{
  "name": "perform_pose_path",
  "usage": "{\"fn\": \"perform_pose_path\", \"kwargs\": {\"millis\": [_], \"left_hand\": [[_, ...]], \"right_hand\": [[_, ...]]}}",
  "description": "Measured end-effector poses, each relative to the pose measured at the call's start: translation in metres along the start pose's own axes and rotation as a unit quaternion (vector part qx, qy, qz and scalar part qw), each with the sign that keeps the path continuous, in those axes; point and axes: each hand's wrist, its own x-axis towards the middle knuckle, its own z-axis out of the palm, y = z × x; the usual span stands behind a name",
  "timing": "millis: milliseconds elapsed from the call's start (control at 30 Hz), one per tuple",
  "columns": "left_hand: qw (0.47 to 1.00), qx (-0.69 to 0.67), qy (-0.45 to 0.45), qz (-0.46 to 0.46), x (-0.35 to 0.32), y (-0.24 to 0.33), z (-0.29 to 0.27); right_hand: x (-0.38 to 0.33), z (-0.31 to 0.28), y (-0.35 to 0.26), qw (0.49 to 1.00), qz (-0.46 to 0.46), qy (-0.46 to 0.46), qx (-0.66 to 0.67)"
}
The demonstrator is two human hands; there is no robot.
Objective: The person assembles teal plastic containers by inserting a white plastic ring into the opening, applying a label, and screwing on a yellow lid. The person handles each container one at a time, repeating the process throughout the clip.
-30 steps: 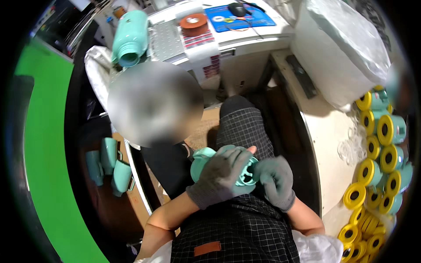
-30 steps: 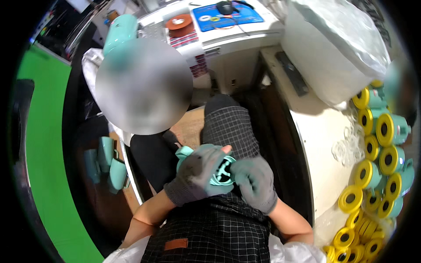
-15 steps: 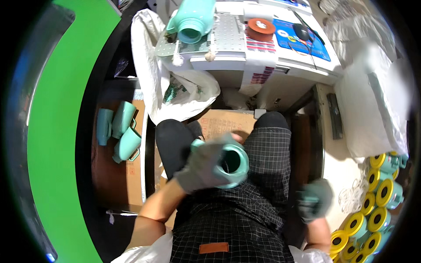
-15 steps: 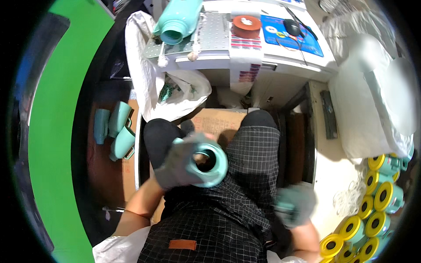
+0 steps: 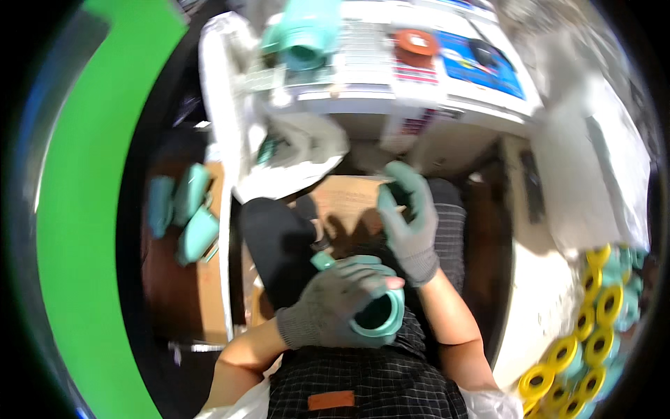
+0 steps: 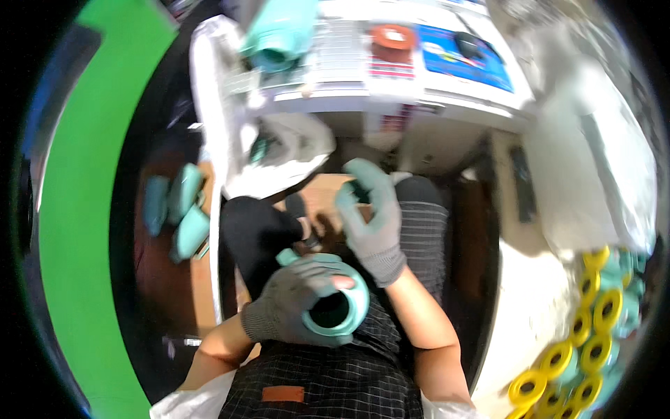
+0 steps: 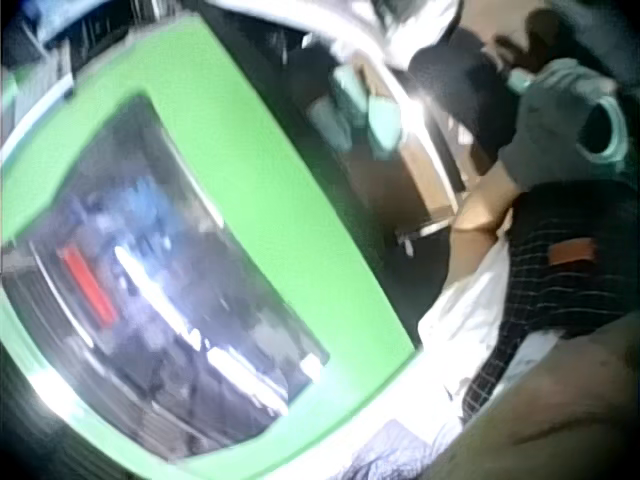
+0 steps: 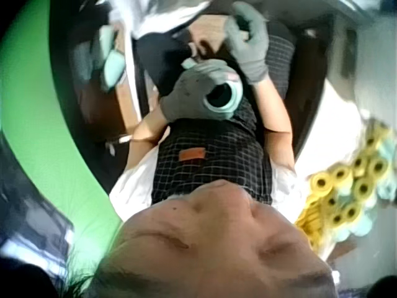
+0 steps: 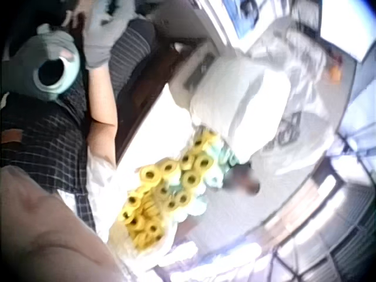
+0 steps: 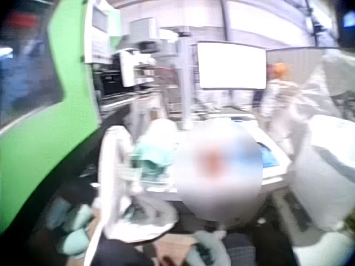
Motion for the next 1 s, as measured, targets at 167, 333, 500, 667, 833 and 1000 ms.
{"fn": "perform_pose_path", "kwargs": {"millis": [167, 333, 500, 667, 833, 1000], "left_hand": [[0.977, -0.17, 0.012, -0.127, -0.005, -0.031, -0.004], [0.994, -0.027, -0.086, -0.068, 0.031, -0.049, 0.043], [0.979, -0.041, -0.15, -0.134, 0.051, -0.033, 0.047], [0.983, -0.038, -0.129, -0.127, 0.05, -0.035, 0.053], [0.991, 0.066, -0.118, -0.013, 0.053, -0.035, 0.054], [0.995, 0.001, -0.025, -0.101, 0.032, -0.037, 0.067]], "right_hand": [[-0.074, -0.09, 0.0, 0.986, -0.019, 0.089, -0.137], [-0.161, -0.21, 0.022, 0.907, 0.034, 0.346, -0.238], [-0.229, -0.33, 0.006, 0.664, 0.046, 0.367, -0.649], [-0.247, -0.375, 0.018, 0.563, 0.178, 0.319, -0.742], [-0.208, -0.335, 0.018, 0.678, 0.075, 0.337, -0.649], [-0.12, -0.2, -0.012, 0.964, 0.01, 0.179, -0.196]]}}
